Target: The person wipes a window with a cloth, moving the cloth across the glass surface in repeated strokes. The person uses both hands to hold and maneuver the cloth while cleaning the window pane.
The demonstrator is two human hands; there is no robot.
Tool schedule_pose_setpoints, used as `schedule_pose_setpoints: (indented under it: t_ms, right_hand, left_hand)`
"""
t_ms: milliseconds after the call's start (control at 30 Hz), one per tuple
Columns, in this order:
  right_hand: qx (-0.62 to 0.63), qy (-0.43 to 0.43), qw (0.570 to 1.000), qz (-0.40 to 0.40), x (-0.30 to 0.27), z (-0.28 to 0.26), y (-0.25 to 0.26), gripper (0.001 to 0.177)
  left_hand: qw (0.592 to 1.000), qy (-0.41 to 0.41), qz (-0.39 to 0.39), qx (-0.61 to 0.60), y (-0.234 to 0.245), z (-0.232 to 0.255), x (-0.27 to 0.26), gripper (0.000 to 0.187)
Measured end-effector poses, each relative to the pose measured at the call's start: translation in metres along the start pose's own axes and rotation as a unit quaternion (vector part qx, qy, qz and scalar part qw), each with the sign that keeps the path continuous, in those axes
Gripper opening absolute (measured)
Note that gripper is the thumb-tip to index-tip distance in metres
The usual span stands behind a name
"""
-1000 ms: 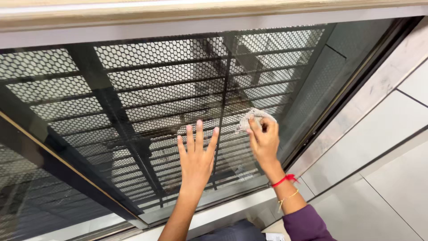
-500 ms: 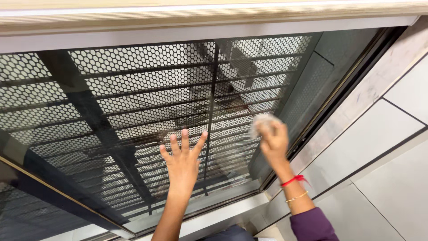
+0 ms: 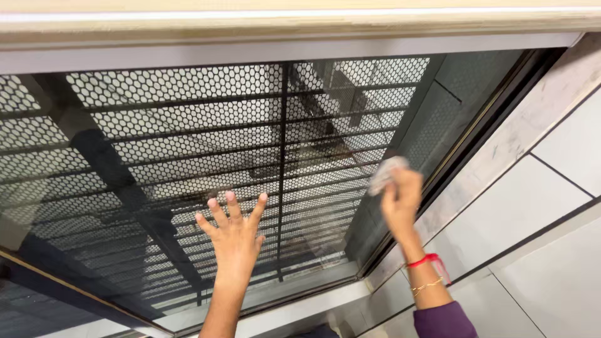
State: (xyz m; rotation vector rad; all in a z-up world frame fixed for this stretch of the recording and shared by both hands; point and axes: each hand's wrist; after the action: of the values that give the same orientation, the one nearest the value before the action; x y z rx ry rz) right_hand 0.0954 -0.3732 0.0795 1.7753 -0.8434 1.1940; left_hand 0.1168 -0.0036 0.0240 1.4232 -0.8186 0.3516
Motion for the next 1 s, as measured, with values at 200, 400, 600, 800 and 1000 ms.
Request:
schedule_pose_setpoints:
  t_ms: [200,400,600,800,1000]
  right_hand:
    - [0.033,-0.013,0.995,0.096,0.029,-0.001,-0.01,0.044]
    - [0.028,0.027,0.999,0.031,0.002,0.007,0.001,0.032]
    - [0.096,-0.059,0.987,0.111,0.021,0.01,-0.002,0.038]
    - [0.09,-0.044,0.993,0.059,-0.005,0.013,0.006,0.029]
    - [0.061,-0.054,0.991,0.102,0.019,0.013,-0.001,0.035]
  left_hand:
    - [1.0,0.01,0.002,0.005,-0.004,0.001,0.0,0.116]
    - [1.0,0.009,-0.003,-0.004,-0.002,-0.002,-0.001,0.117]
    - [1.0,0.007,0.003,-0.001,-0.003,0.0,-0.001,0.118]
    - [1.0,-0.004,0.012,-0.019,-0.005,-0.003,-0.005,0.117]
    - [1.0,-0.005,0.011,-0.025,-0.005,-0.003,-0.004,0.115]
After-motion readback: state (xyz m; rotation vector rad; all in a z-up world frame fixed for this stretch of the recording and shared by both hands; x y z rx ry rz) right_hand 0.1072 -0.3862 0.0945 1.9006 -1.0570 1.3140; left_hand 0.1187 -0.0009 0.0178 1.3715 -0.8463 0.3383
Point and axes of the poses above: each hand's wrist, its own x-axis towards the middle knuckle, its own y-axis out of the back of the hand, z = x × y, and after that the axes turned 1 degree about x, right-handed
